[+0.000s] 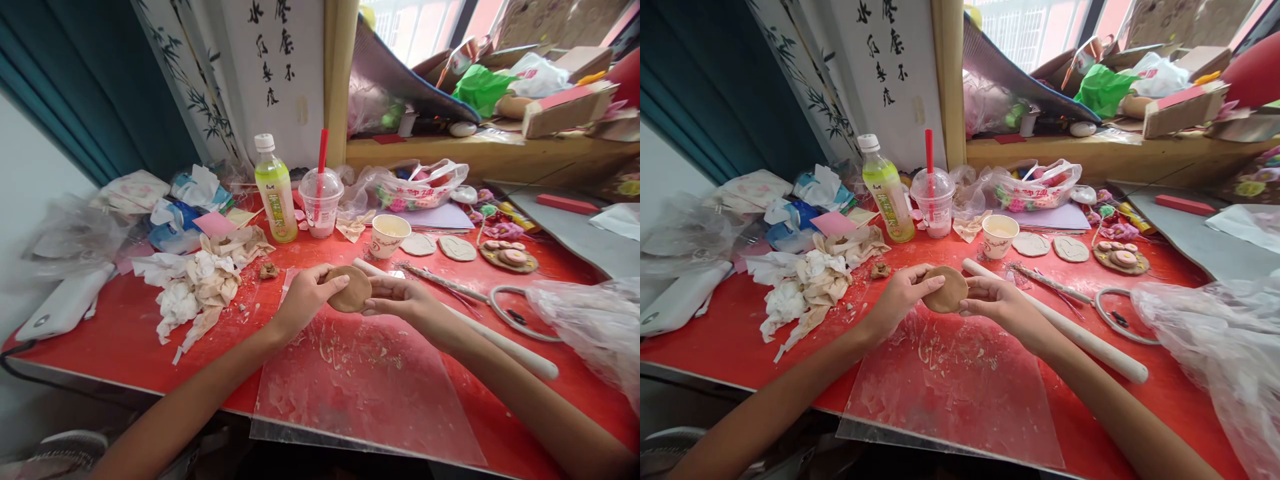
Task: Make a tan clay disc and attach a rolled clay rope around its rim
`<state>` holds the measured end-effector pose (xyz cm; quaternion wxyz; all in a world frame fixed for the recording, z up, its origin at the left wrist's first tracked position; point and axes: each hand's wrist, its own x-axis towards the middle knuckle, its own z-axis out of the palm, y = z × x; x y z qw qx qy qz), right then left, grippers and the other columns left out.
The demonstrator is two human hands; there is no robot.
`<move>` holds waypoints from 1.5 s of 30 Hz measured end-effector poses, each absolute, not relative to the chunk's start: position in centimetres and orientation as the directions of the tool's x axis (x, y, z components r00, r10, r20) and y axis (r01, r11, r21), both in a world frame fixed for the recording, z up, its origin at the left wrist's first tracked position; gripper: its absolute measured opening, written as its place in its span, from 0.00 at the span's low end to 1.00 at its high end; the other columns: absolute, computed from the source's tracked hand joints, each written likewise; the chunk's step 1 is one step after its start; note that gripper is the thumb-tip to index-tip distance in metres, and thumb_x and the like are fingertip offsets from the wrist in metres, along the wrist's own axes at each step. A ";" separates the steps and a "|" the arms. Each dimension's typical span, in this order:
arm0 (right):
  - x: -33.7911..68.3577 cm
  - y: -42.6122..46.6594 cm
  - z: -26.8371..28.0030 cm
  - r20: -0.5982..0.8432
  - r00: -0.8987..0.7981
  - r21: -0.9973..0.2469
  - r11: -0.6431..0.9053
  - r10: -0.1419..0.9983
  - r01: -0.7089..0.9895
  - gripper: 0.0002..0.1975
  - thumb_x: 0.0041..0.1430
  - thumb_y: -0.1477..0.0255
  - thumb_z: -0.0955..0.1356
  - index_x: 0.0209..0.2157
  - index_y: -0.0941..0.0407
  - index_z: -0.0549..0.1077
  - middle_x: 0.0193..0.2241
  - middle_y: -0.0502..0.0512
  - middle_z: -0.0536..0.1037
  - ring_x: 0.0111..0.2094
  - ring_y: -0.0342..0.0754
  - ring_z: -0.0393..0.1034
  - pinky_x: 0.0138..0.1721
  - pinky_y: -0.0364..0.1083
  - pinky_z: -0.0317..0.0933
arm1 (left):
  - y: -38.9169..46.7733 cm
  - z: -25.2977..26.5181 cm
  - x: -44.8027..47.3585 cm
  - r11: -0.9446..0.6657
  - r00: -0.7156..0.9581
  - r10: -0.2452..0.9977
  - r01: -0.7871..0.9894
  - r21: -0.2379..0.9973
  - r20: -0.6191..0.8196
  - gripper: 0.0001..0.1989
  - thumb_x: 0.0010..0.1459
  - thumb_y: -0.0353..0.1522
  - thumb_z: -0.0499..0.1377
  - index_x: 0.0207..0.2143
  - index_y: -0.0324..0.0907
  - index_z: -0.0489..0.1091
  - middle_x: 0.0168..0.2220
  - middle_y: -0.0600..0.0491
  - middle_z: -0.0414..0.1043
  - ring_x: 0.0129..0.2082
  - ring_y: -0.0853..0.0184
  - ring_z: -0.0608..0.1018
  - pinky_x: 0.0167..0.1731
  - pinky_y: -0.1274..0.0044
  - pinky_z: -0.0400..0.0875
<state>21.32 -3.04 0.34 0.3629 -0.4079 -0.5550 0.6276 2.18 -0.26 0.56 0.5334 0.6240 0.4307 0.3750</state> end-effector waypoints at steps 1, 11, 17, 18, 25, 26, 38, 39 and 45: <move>21.3 -3.0 0.3 -0.112 -0.398 -0.992 -0.126 0.911 -0.008 0.15 0.53 0.69 0.71 0.44 0.54 0.75 0.45 0.56 0.77 0.45 0.50 0.73 0.47 0.50 0.67 | -0.3 0.6 2.2 -0.060 0.343 0.939 0.138 0.989 0.009 0.13 0.55 0.38 0.58 0.34 0.35 0.71 0.32 0.52 0.70 0.32 0.69 0.70 0.33 0.77 0.63; 21.3 -3.1 -0.1 -0.114 -0.407 -0.990 -0.136 0.906 -0.027 0.16 0.54 0.65 0.70 0.45 0.53 0.75 0.43 0.55 0.78 0.42 0.47 0.73 0.45 0.48 0.67 | -0.3 0.7 2.2 -0.052 0.336 0.942 0.155 0.987 -0.003 0.13 0.54 0.38 0.59 0.32 0.35 0.70 0.31 0.53 0.69 0.31 0.70 0.69 0.32 0.78 0.63; 20.8 -3.1 -0.3 -0.138 -0.372 -0.987 -0.157 0.918 -0.019 0.16 0.55 0.62 0.69 0.43 0.56 0.73 0.43 0.57 0.76 0.41 0.48 0.73 0.46 0.51 0.66 | 0.1 0.3 2.3 0.031 0.371 0.927 0.073 0.997 -0.056 0.15 0.50 0.38 0.62 0.37 0.37 0.69 0.35 0.52 0.72 0.35 0.69 0.73 0.35 0.78 0.66; 20.7 -3.1 -0.4 -0.143 -0.372 -0.988 -0.157 0.917 -0.008 0.15 0.56 0.61 0.68 0.41 0.57 0.73 0.41 0.57 0.77 0.40 0.48 0.73 0.46 0.51 0.66 | 0.2 0.2 2.3 0.029 0.385 0.921 0.090 0.995 -0.062 0.16 0.50 0.38 0.63 0.38 0.37 0.68 0.35 0.52 0.72 0.36 0.69 0.73 0.36 0.78 0.66; 20.4 -3.6 -0.7 -0.071 -0.329 -0.997 -0.053 0.942 0.064 0.13 0.57 0.61 0.67 0.37 0.57 0.73 0.35 0.53 0.77 0.37 0.46 0.72 0.42 0.47 0.67 | 0.1 0.4 2.3 0.034 0.399 0.909 0.211 0.977 -0.118 0.14 0.48 0.34 0.64 0.37 0.37 0.68 0.34 0.53 0.72 0.34 0.70 0.73 0.33 0.79 0.65; 20.4 -3.7 -0.7 -0.057 -0.318 -0.997 -0.038 0.946 0.067 0.13 0.58 0.61 0.67 0.37 0.57 0.73 0.36 0.53 0.76 0.37 0.46 0.72 0.42 0.47 0.67 | 0.1 0.5 2.3 0.035 0.391 0.913 0.210 0.977 -0.116 0.14 0.48 0.33 0.64 0.36 0.36 0.69 0.34 0.52 0.72 0.34 0.70 0.73 0.34 0.79 0.66; 20.3 -4.3 -0.6 0.184 -0.150 -0.866 0.232 0.971 0.443 0.12 0.61 0.65 0.64 0.41 0.56 0.73 0.36 0.53 0.78 0.36 0.47 0.70 0.38 0.45 0.62 | 0.5 0.5 1.9 -0.044 0.479 0.872 0.288 0.957 -0.104 0.14 0.47 0.37 0.64 0.34 0.39 0.69 0.32 0.55 0.72 0.33 0.69 0.73 0.31 0.79 0.63; 20.3 -4.3 -0.6 0.173 -0.148 -0.883 0.220 0.974 0.414 0.13 0.61 0.64 0.64 0.42 0.56 0.73 0.38 0.54 0.78 0.37 0.47 0.71 0.39 0.46 0.63 | 0.4 0.4 1.9 -0.038 0.462 0.881 0.282 0.959 -0.101 0.13 0.47 0.37 0.64 0.33 0.39 0.68 0.31 0.56 0.71 0.31 0.70 0.72 0.30 0.79 0.63; 20.2 -3.8 -1.2 0.074 -0.275 -0.951 0.151 0.959 0.271 0.15 0.58 0.61 0.66 0.41 0.57 0.73 0.37 0.55 0.77 0.38 0.49 0.72 0.39 0.47 0.65 | 0.3 0.1 2.2 -0.024 0.384 0.921 0.226 0.974 -0.066 0.14 0.49 0.37 0.63 0.35 0.38 0.68 0.33 0.54 0.71 0.33 0.69 0.72 0.33 0.78 0.64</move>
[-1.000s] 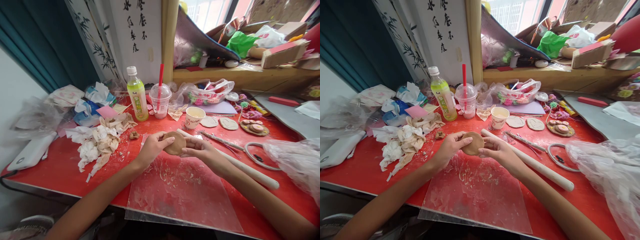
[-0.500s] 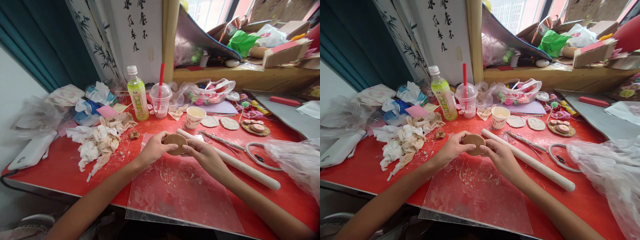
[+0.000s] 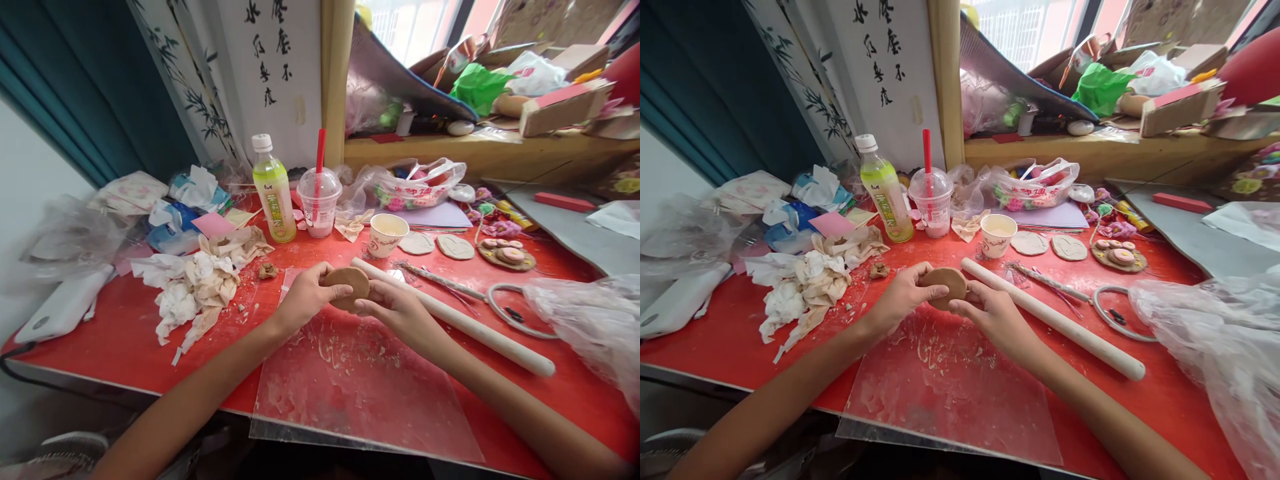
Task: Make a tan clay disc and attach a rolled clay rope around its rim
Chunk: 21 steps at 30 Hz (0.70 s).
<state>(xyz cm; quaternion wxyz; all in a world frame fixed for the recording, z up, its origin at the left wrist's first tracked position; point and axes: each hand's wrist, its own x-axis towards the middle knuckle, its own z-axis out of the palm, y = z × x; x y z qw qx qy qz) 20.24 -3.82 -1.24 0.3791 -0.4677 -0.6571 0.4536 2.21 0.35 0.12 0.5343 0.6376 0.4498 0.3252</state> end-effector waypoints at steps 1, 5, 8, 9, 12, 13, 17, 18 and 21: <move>20.2 -3.8 -1.3 0.064 -0.274 -0.953 0.140 0.960 0.267 0.14 0.59 0.62 0.66 0.41 0.57 0.73 0.37 0.55 0.77 0.38 0.49 0.72 0.38 0.47 0.66 | 0.4 0.1 2.2 -0.025 0.407 0.911 0.219 0.975 -0.068 0.15 0.49 0.37 0.63 0.37 0.39 0.68 0.35 0.53 0.72 0.34 0.69 0.73 0.34 0.78 0.65; 20.4 -3.9 -1.0 0.094 -0.232 -0.936 0.165 0.968 0.312 0.13 0.59 0.63 0.65 0.41 0.56 0.73 0.37 0.54 0.77 0.37 0.48 0.72 0.39 0.47 0.65 | 0.4 0.5 2.0 -0.071 0.489 0.870 0.254 0.965 -0.064 0.16 0.50 0.38 0.63 0.39 0.40 0.70 0.36 0.53 0.73 0.35 0.68 0.73 0.35 0.78 0.65; 20.6 -3.9 -0.4 0.148 -0.184 -0.905 0.209 0.972 0.372 0.11 0.59 0.64 0.66 0.38 0.56 0.74 0.36 0.54 0.78 0.38 0.49 0.72 0.41 0.48 0.64 | 0.3 0.6 1.8 -0.132 0.471 0.881 0.317 0.939 -0.035 0.13 0.51 0.40 0.62 0.33 0.39 0.70 0.31 0.56 0.71 0.31 0.70 0.72 0.31 0.79 0.62; 20.6 -3.9 -0.3 0.152 -0.171 -0.904 0.207 0.973 0.374 0.11 0.58 0.64 0.66 0.37 0.55 0.74 0.37 0.54 0.78 0.38 0.49 0.72 0.41 0.48 0.64 | 0.3 0.5 1.8 -0.140 0.460 0.887 0.327 0.934 -0.028 0.13 0.51 0.40 0.62 0.32 0.39 0.69 0.30 0.56 0.70 0.30 0.70 0.71 0.30 0.79 0.62; 20.5 -3.8 -0.3 0.104 -0.205 -0.945 0.161 0.973 0.284 0.13 0.57 0.62 0.67 0.41 0.55 0.73 0.41 0.56 0.77 0.42 0.50 0.72 0.44 0.50 0.65 | 0.3 0.1 1.9 -0.122 0.408 0.913 0.293 0.948 -0.008 0.13 0.52 0.40 0.61 0.30 0.39 0.68 0.27 0.57 0.67 0.29 0.71 0.69 0.30 0.79 0.61; 20.4 -3.8 -0.5 0.083 -0.235 -0.959 0.141 0.969 0.246 0.15 0.57 0.62 0.67 0.43 0.54 0.73 0.43 0.56 0.77 0.43 0.51 0.72 0.45 0.50 0.65 | 0.3 0.0 2.0 -0.111 0.384 0.923 0.271 0.956 -0.002 0.13 0.52 0.40 0.61 0.29 0.39 0.67 0.27 0.58 0.66 0.29 0.71 0.68 0.30 0.79 0.61; 20.2 -3.8 -1.0 0.014 -0.293 -0.977 0.075 0.956 0.197 0.14 0.57 0.62 0.66 0.41 0.56 0.74 0.39 0.55 0.77 0.40 0.49 0.72 0.42 0.49 0.66 | 0.5 0.1 2.0 -0.075 0.365 0.931 0.226 0.971 -0.013 0.12 0.52 0.39 0.61 0.33 0.39 0.68 0.30 0.55 0.69 0.32 0.70 0.71 0.33 0.78 0.63; 20.2 -3.8 -0.9 0.008 -0.284 -0.975 0.070 0.959 0.211 0.14 0.58 0.61 0.66 0.38 0.56 0.74 0.37 0.55 0.77 0.38 0.49 0.72 0.41 0.49 0.66 | 0.5 0.3 1.9 -0.067 0.395 0.918 0.220 0.973 -0.026 0.13 0.52 0.38 0.61 0.36 0.39 0.69 0.33 0.54 0.71 0.33 0.70 0.72 0.34 0.78 0.63; 20.7 -3.8 -0.6 0.032 -0.240 -0.954 0.101 0.970 0.282 0.15 0.59 0.59 0.64 0.34 0.57 0.73 0.33 0.54 0.76 0.36 0.48 0.70 0.38 0.48 0.65 | 0.6 0.8 1.7 -0.058 0.488 0.871 0.232 0.971 -0.064 0.15 0.51 0.38 0.62 0.39 0.39 0.69 0.36 0.54 0.72 0.35 0.69 0.72 0.34 0.78 0.63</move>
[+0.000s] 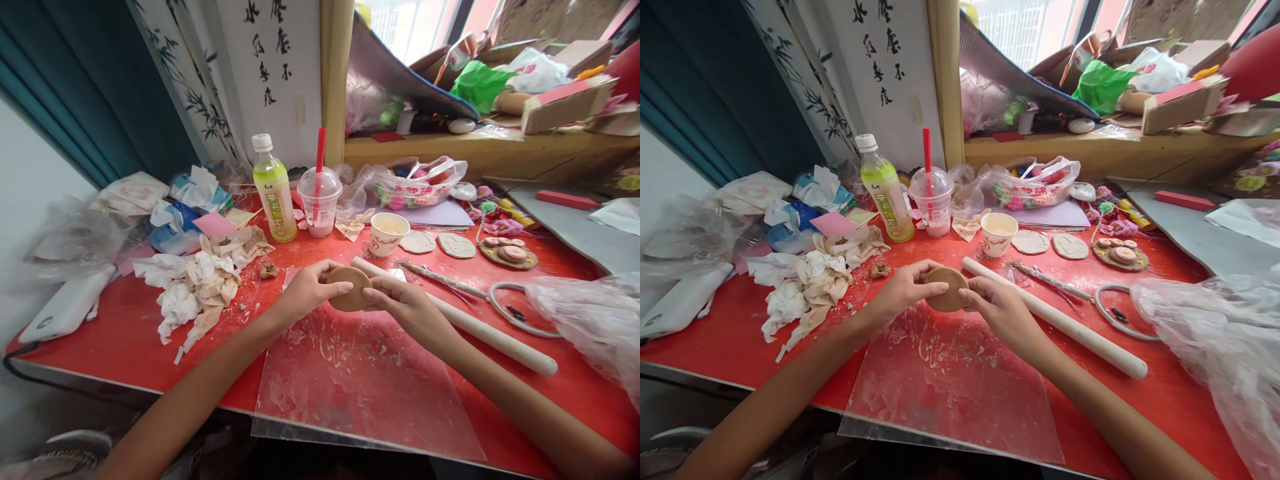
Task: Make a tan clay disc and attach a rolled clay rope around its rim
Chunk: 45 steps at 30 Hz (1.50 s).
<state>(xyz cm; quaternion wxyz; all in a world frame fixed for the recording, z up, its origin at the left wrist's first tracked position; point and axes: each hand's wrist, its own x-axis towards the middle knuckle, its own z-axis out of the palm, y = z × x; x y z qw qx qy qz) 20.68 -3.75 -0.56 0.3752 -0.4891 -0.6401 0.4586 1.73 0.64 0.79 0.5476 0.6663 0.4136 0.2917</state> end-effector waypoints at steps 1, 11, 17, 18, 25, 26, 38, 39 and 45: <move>20.8 -3.7 -0.4 0.045 -0.220 -0.946 0.112 0.974 0.304 0.16 0.59 0.58 0.64 0.34 0.56 0.73 0.33 0.54 0.76 0.36 0.49 0.70 0.38 0.48 0.64 | 0.6 0.8 1.7 -0.065 0.495 0.866 0.247 0.967 -0.068 0.15 0.51 0.39 0.62 0.38 0.39 0.70 0.34 0.54 0.71 0.34 0.69 0.72 0.33 0.79 0.63; 20.5 -3.4 -1.1 -0.018 -0.294 -0.978 0.043 0.956 0.203 0.18 0.57 0.57 0.65 0.38 0.58 0.72 0.37 0.57 0.76 0.38 0.49 0.71 0.40 0.48 0.66 | 0.5 0.3 2.0 -0.087 0.434 0.900 0.262 0.961 -0.037 0.12 0.52 0.38 0.60 0.32 0.39 0.66 0.29 0.56 0.67 0.31 0.71 0.70 0.32 0.79 0.62; 21.0 -3.7 -0.4 0.063 -0.240 -0.928 0.145 0.969 0.342 0.15 0.59 0.59 0.64 0.34 0.57 0.73 0.31 0.54 0.74 0.32 0.47 0.69 0.33 0.46 0.64 | 0.8 0.7 1.5 -0.094 0.510 0.852 0.366 0.926 -0.115 0.15 0.51 0.39 0.61 0.37 0.38 0.70 0.35 0.51 0.72 0.35 0.66 0.74 0.33 0.77 0.64; 21.1 -3.7 -0.3 0.089 -0.226 -0.914 0.170 0.970 0.368 0.15 0.59 0.60 0.64 0.34 0.57 0.73 0.30 0.53 0.74 0.31 0.46 0.68 0.32 0.45 0.63 | 0.8 0.7 1.5 -0.094 0.515 0.849 0.368 0.925 -0.119 0.14 0.51 0.39 0.61 0.37 0.38 0.70 0.34 0.51 0.72 0.35 0.65 0.74 0.32 0.76 0.64; 20.7 -3.7 -0.3 0.114 -0.273 -0.927 0.201 0.955 0.317 0.14 0.58 0.60 0.65 0.40 0.55 0.72 0.38 0.54 0.76 0.39 0.49 0.70 0.40 0.47 0.63 | 0.3 0.5 1.8 -0.132 0.454 0.890 0.339 0.932 -0.039 0.11 0.53 0.38 0.60 0.34 0.39 0.68 0.32 0.54 0.70 0.33 0.68 0.72 0.33 0.77 0.64; 20.7 -3.7 -0.4 0.103 -0.287 -0.928 0.196 0.952 0.317 0.14 0.58 0.61 0.66 0.40 0.55 0.72 0.39 0.55 0.76 0.40 0.50 0.70 0.41 0.48 0.63 | 0.3 0.5 1.8 -0.126 0.445 0.895 0.330 0.936 -0.037 0.11 0.53 0.37 0.60 0.34 0.39 0.68 0.32 0.54 0.70 0.33 0.68 0.72 0.33 0.77 0.64; 20.9 -3.3 -0.8 0.093 -0.210 -0.917 0.165 0.973 0.362 0.14 0.59 0.60 0.64 0.35 0.55 0.72 0.33 0.54 0.76 0.35 0.49 0.69 0.35 0.47 0.63 | 0.4 0.3 2.0 -0.140 0.455 0.890 0.337 0.931 -0.031 0.13 0.54 0.38 0.59 0.37 0.38 0.72 0.36 0.51 0.75 0.36 0.66 0.75 0.35 0.76 0.66; 20.8 -3.4 -0.9 0.092 -0.222 -0.922 0.167 0.971 0.348 0.14 0.58 0.60 0.65 0.36 0.56 0.72 0.36 0.55 0.77 0.37 0.49 0.70 0.37 0.47 0.64 | 0.4 0.2 2.0 -0.132 0.456 0.889 0.323 0.937 -0.032 0.13 0.54 0.38 0.59 0.37 0.39 0.73 0.36 0.51 0.75 0.36 0.66 0.75 0.35 0.76 0.66; 21.0 -3.3 -1.2 0.059 -0.232 -0.909 0.148 0.971 0.389 0.15 0.59 0.61 0.65 0.41 0.56 0.73 0.41 0.57 0.77 0.40 0.53 0.71 0.40 0.51 0.64 | 0.5 0.2 1.8 -0.124 0.558 0.822 0.378 0.917 -0.119 0.16 0.53 0.38 0.60 0.43 0.42 0.71 0.41 0.51 0.75 0.39 0.65 0.75 0.37 0.76 0.66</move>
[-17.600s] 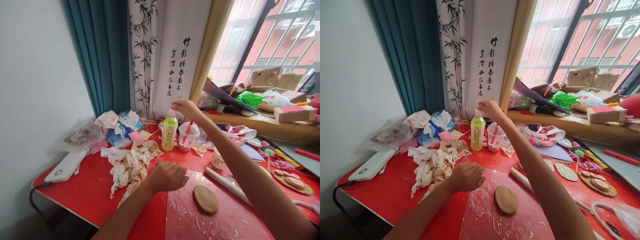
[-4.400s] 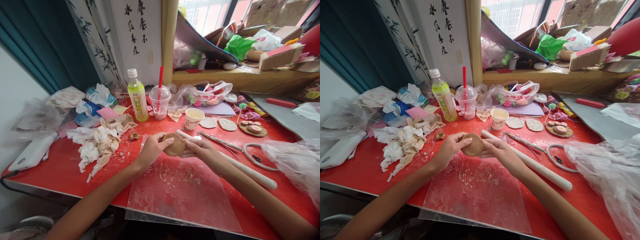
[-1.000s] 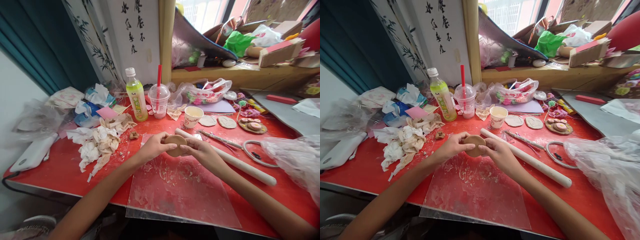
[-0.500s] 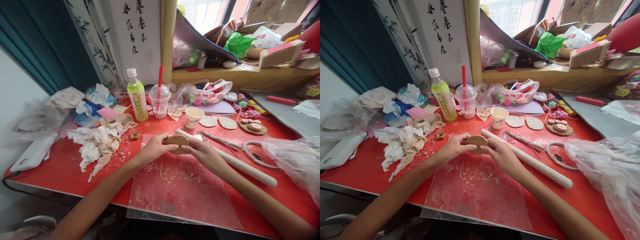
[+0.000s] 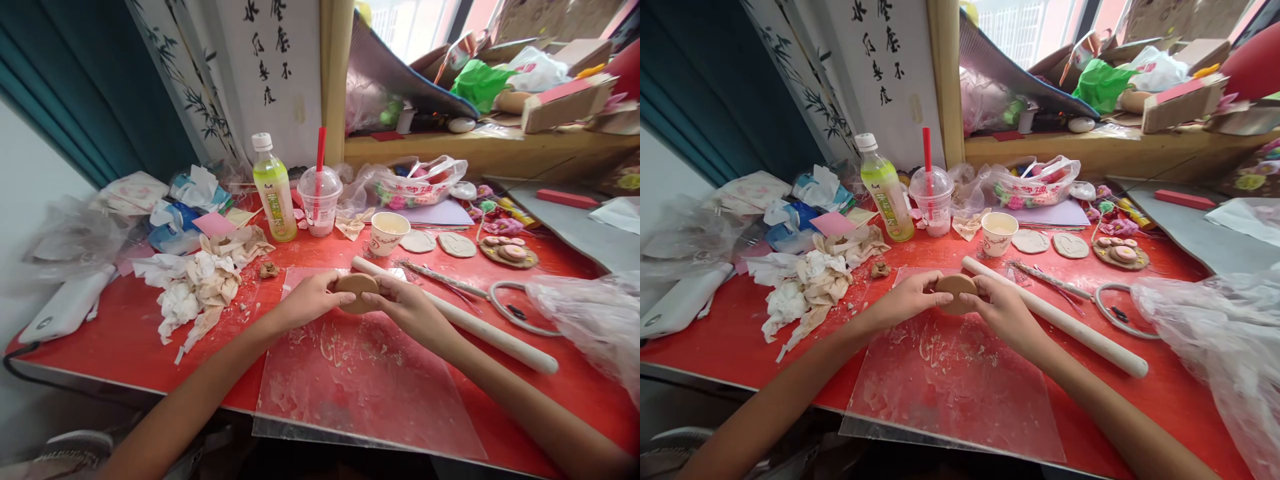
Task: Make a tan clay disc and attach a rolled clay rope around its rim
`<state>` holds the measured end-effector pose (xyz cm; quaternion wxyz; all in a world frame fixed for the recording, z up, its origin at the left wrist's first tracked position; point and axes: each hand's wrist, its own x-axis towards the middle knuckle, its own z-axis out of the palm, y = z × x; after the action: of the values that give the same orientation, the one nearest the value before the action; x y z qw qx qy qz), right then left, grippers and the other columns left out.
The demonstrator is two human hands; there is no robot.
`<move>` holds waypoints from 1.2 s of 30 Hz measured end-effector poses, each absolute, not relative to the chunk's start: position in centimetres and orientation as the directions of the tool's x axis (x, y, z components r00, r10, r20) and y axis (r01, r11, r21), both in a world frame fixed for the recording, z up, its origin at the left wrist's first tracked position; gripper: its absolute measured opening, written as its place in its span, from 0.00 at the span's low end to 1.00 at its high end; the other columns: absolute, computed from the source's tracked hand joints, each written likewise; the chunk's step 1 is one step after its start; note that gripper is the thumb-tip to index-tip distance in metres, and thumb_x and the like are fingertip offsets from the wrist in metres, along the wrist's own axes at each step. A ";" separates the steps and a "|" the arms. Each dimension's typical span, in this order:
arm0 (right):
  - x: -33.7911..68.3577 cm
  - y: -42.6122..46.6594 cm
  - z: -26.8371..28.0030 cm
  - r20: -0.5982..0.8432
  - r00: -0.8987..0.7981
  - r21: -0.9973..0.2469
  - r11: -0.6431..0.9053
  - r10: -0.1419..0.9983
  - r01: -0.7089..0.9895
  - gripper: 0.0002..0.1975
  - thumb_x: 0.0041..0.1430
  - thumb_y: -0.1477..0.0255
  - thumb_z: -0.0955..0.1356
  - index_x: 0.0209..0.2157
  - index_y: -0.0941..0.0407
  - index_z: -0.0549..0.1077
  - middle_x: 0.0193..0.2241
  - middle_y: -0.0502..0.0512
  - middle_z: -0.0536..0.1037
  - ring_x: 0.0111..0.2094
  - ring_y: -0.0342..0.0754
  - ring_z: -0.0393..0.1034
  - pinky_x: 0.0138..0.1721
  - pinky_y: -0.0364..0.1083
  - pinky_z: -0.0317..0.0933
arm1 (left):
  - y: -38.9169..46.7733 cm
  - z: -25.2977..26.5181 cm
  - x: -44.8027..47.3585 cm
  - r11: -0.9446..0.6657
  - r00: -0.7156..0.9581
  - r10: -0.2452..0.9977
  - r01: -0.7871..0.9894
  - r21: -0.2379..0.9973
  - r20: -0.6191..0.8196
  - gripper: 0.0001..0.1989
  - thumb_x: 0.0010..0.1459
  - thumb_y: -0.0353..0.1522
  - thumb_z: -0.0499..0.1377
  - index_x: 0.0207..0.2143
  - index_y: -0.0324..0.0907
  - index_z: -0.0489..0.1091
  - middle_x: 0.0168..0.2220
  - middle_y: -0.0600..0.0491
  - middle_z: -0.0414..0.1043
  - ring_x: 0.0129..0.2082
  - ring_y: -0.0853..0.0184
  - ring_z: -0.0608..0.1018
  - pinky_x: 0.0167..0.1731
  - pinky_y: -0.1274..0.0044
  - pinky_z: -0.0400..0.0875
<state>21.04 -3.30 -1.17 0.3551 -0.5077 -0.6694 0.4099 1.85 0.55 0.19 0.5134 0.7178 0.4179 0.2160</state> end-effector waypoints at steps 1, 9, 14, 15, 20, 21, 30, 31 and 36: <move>21.2 -3.2 -1.1 0.063 -0.226 -0.908 0.150 0.972 0.392 0.15 0.58 0.61 0.65 0.42 0.56 0.73 0.41 0.57 0.77 0.40 0.53 0.71 0.40 0.51 0.64 | 0.6 0.2 1.8 -0.151 0.555 0.825 0.401 0.903 -0.108 0.16 0.53 0.38 0.60 0.43 0.42 0.71 0.41 0.52 0.74 0.39 0.65 0.75 0.36 0.76 0.66; 21.4 -3.4 -0.4 0.118 -0.209 -0.907 0.191 0.971 0.375 0.16 0.59 0.60 0.64 0.43 0.54 0.73 0.46 0.57 0.75 0.47 0.54 0.69 0.45 0.50 0.61 | 0.4 0.4 1.9 -0.151 0.511 0.858 0.349 0.925 -0.053 0.09 0.52 0.36 0.60 0.30 0.39 0.69 0.30 0.55 0.71 0.30 0.70 0.71 0.30 0.79 0.62; 21.4 -3.3 -0.7 0.102 -0.215 -0.902 0.182 0.971 0.392 0.16 0.59 0.58 0.64 0.40 0.55 0.73 0.38 0.55 0.77 0.38 0.51 0.71 0.37 0.48 0.64 | 0.8 0.0 1.9 -0.140 0.584 0.806 0.347 0.928 -0.097 0.13 0.51 0.38 0.61 0.36 0.39 0.71 0.35 0.53 0.73 0.35 0.67 0.73 0.35 0.77 0.64; 21.4 -3.2 -0.8 0.095 -0.216 -0.909 0.174 0.972 0.379 0.16 0.59 0.58 0.64 0.41 0.55 0.72 0.37 0.55 0.77 0.38 0.51 0.71 0.37 0.48 0.64 | 0.8 -0.1 1.9 -0.136 0.587 0.805 0.327 0.935 -0.088 0.14 0.52 0.38 0.61 0.38 0.39 0.71 0.36 0.52 0.73 0.36 0.67 0.73 0.36 0.77 0.64; 21.3 -2.9 -0.8 0.080 -0.197 -0.968 0.123 0.977 0.218 0.16 0.58 0.59 0.65 0.41 0.54 0.72 0.42 0.56 0.77 0.44 0.51 0.70 0.44 0.49 0.63 | 0.6 -0.1 2.0 -0.053 0.578 0.813 0.204 0.978 -0.076 0.11 0.56 0.37 0.57 0.37 0.38 0.70 0.35 0.53 0.72 0.35 0.70 0.73 0.34 0.79 0.65; 21.2 -2.9 -0.7 0.074 -0.186 -0.979 0.106 0.980 0.172 0.15 0.57 0.59 0.66 0.41 0.54 0.72 0.43 0.56 0.77 0.45 0.51 0.70 0.45 0.49 0.63 | 0.5 -0.1 2.1 -0.041 0.555 0.828 0.204 0.978 -0.081 0.10 0.56 0.36 0.57 0.35 0.38 0.70 0.34 0.54 0.72 0.33 0.70 0.72 0.33 0.80 0.64; 21.0 -3.1 -1.3 0.028 -0.186 -0.978 0.065 0.982 0.199 0.17 0.57 0.57 0.65 0.35 0.57 0.75 0.33 0.55 0.77 0.36 0.50 0.72 0.38 0.49 0.65 | 0.2 -0.5 2.3 -0.058 0.393 0.920 0.123 0.991 0.005 0.11 0.56 0.38 0.57 0.33 0.38 0.66 0.30 0.55 0.69 0.30 0.71 0.71 0.33 0.78 0.65; 21.0 -3.1 -1.3 0.043 -0.153 -0.972 0.076 0.987 0.222 0.17 0.57 0.57 0.65 0.35 0.57 0.75 0.32 0.55 0.77 0.35 0.50 0.71 0.37 0.48 0.64 | 0.2 -0.5 2.3 -0.053 0.418 0.908 0.136 0.989 -0.009 0.12 0.55 0.38 0.58 0.32 0.38 0.66 0.30 0.55 0.69 0.30 0.71 0.71 0.32 0.78 0.65; 21.2 -3.2 -1.1 0.110 -0.123 -0.938 0.144 0.986 0.316 0.14 0.58 0.59 0.65 0.35 0.55 0.74 0.34 0.54 0.77 0.37 0.48 0.69 0.37 0.46 0.61 | 0.3 -0.5 2.3 -0.068 0.545 0.834 0.249 0.966 -0.082 0.13 0.51 0.39 0.61 0.34 0.38 0.69 0.32 0.53 0.71 0.32 0.69 0.73 0.32 0.78 0.64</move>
<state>21.20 -3.17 -1.06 0.4155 -0.5154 -0.6319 0.4030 2.27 0.27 -0.55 0.5550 0.6816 0.3974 0.2636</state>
